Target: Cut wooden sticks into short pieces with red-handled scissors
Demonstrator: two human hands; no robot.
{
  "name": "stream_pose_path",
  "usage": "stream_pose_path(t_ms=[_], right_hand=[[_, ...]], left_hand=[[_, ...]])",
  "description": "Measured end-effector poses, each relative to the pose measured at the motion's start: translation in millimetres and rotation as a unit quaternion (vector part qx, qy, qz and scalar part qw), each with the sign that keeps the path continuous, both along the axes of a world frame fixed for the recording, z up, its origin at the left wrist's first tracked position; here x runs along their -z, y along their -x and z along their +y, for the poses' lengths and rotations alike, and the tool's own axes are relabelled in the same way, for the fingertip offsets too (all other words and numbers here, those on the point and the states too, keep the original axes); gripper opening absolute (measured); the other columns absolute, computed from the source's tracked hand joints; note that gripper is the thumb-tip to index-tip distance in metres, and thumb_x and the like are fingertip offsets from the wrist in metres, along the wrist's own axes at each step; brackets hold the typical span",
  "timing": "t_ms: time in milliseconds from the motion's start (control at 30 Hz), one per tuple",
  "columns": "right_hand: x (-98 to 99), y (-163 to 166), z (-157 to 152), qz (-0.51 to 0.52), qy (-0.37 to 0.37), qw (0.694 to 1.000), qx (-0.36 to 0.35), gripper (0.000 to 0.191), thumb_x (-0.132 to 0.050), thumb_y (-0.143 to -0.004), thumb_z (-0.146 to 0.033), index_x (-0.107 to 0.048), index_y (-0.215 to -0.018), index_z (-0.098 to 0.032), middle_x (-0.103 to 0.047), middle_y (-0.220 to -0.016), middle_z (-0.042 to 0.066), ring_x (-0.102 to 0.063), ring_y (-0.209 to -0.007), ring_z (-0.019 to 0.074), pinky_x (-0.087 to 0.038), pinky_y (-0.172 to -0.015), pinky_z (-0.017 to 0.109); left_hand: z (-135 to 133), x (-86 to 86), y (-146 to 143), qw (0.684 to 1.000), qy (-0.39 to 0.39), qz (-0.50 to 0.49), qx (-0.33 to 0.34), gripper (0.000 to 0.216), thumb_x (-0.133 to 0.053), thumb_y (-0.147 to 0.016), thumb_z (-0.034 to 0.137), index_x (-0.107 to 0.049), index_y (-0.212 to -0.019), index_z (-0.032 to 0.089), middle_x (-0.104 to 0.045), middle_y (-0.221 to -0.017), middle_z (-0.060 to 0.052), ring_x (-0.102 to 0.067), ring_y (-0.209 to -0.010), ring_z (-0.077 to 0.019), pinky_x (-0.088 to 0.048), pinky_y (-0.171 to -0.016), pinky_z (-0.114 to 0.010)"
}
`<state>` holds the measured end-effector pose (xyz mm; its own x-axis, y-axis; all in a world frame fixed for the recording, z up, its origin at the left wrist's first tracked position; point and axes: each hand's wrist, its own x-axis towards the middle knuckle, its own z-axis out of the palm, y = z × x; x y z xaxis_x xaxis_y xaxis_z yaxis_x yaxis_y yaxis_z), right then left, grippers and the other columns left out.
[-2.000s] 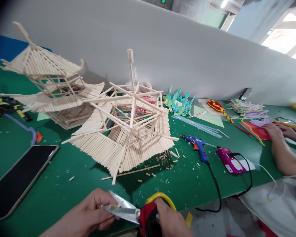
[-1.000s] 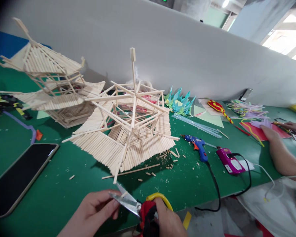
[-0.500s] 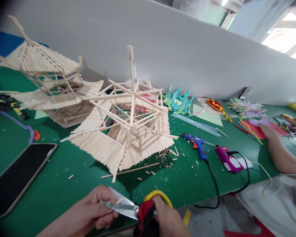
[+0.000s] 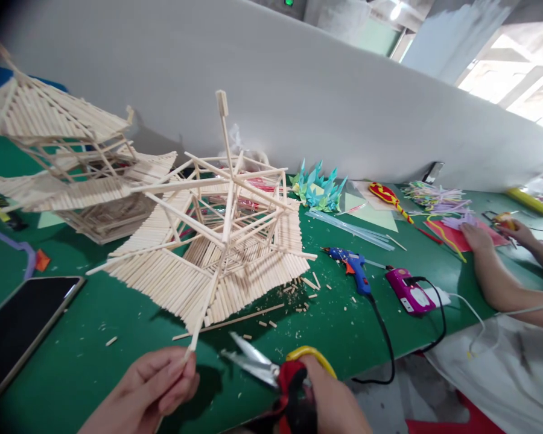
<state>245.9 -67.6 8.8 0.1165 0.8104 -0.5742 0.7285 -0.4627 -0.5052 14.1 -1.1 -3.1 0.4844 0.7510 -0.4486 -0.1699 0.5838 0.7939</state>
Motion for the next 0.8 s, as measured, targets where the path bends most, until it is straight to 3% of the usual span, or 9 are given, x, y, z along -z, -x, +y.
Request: stream_pose_path(t_ms=[133,200,300,433,533,600,700,733,800], right_hand=[[6.3,-37.7,1.8,-0.102,-0.141,0.981,0.088,0.040,-0.053,-0.071,-0.040,-0.048,-0.106,-0.021,-0.066,-0.088,0.006,-0.063,-0.080,0.0231,-0.047,-0.070,0.031],[9.3,-54.9,13.4,-0.176,-0.175,0.961,0.119,0.042,-0.049,-0.075,-0.044,-0.048,-0.110,-0.021,-0.064,-0.095,0.008,-0.062,-0.087,0.0251,-0.047,-0.073,0.034],[18.3,-74.1,35.0,-0.281,-0.198,0.936,0.072,0.048,-0.048,-0.074,-0.043,-0.048,-0.113,-0.016,-0.061,-0.104,0.011,-0.057,-0.098,0.0277,-0.046,-0.078,0.037],[27.8,-86.4,49.0,-0.316,-0.198,0.927,0.029,0.055,-0.049,-0.073,-0.044,-0.049,-0.111,-0.005,-0.056,-0.109,0.019,-0.051,-0.105,0.0317,-0.042,-0.085,0.041],[17.9,-83.9,46.7,-0.350,-0.197,0.916,0.013,0.059,-0.051,-0.072,-0.046,-0.049,-0.113,-0.004,-0.053,-0.113,0.022,-0.051,-0.102,0.0371,-0.042,-0.082,0.048],[3.9,-71.5,42.5,-0.373,-0.243,0.895,0.012,0.058,-0.050,-0.073,-0.047,-0.048,-0.115,-0.007,-0.051,-0.117,0.021,-0.048,-0.104,0.0384,-0.039,-0.084,0.050],[-15.0,-33.4,36.4,-0.249,-0.346,0.905,-0.022,0.039,-0.045,-0.080,-0.040,-0.050,-0.110,-0.016,-0.057,-0.109,0.014,-0.051,-0.102,0.0268,-0.039,-0.088,0.039],[-17.8,-17.3,34.9,-0.169,-0.339,0.925,-0.043,0.031,-0.043,-0.082,-0.037,-0.051,-0.106,-0.018,-0.059,-0.101,0.011,-0.054,-0.095,0.0220,-0.042,-0.083,0.034],[-15.8,13.5,33.1,-0.041,-0.253,0.958,-0.128,0.024,-0.048,-0.077,-0.034,-0.055,-0.094,-0.018,-0.062,-0.083,0.006,-0.058,-0.074,0.0166,-0.046,-0.066,0.026]], left_hand=[[-2.6,3.5,-5.0,0.994,-0.003,0.104,0.035,0.040,-0.058,-0.070,0.054,-0.062,-0.068,0.014,-0.039,-0.047,0.007,-0.028,-0.048,-0.0090,-0.018,-0.048,-0.021],[-4.3,4.0,-12.9,0.991,0.007,0.121,0.054,0.043,-0.057,-0.068,0.057,-0.062,-0.070,0.014,-0.038,-0.045,0.007,-0.027,-0.046,-0.0089,-0.018,-0.047,-0.021],[-3.5,0.6,-24.5,0.988,0.004,0.136,0.076,0.042,-0.057,-0.068,0.056,-0.063,-0.070,0.015,-0.040,-0.044,0.007,-0.026,-0.046,-0.0092,-0.019,-0.048,-0.020],[-0.4,-3.3,-29.7,0.985,-0.026,0.160,0.058,0.039,-0.054,-0.073,0.051,-0.059,-0.055,0.016,-0.040,-0.046,0.006,-0.028,-0.049,-0.0099,-0.022,-0.050,-0.021],[0.9,-1.2,-29.2,0.981,-0.055,0.171,0.079,0.039,-0.052,-0.074,0.049,-0.059,-0.055,0.016,-0.041,-0.045,0.006,-0.026,-0.046,-0.0098,-0.020,-0.048,-0.022],[1.6,-0.5,-29.6,0.976,-0.087,0.174,0.096,0.036,-0.051,-0.075,0.046,-0.061,-0.060,0.015,-0.043,-0.045,0.005,-0.029,-0.046,-0.0101,-0.022,-0.048,-0.023],[1.4,-3.3,-30.8,0.971,-0.125,0.172,0.108,0.035,-0.049,-0.077,0.041,-0.061,-0.061,0.013,-0.046,-0.049,0.003,-0.039,-0.051,-0.0118,-0.028,-0.052,-0.023],[1.0,-4.8,-30.6,0.968,-0.138,0.175,0.115,0.034,-0.048,-0.078,0.040,-0.062,-0.063,0.013,-0.048,-0.052,0.002,-0.042,-0.053,-0.0126,-0.031,-0.053,-0.023],[-0.1,-7.4,-28.5,0.952,-0.184,0.191,0.150,0.033,-0.047,-0.079,0.038,-0.065,-0.067,0.014,-0.053,-0.058,-0.001,-0.049,-0.058,-0.0147,-0.034,-0.056,-0.024]])
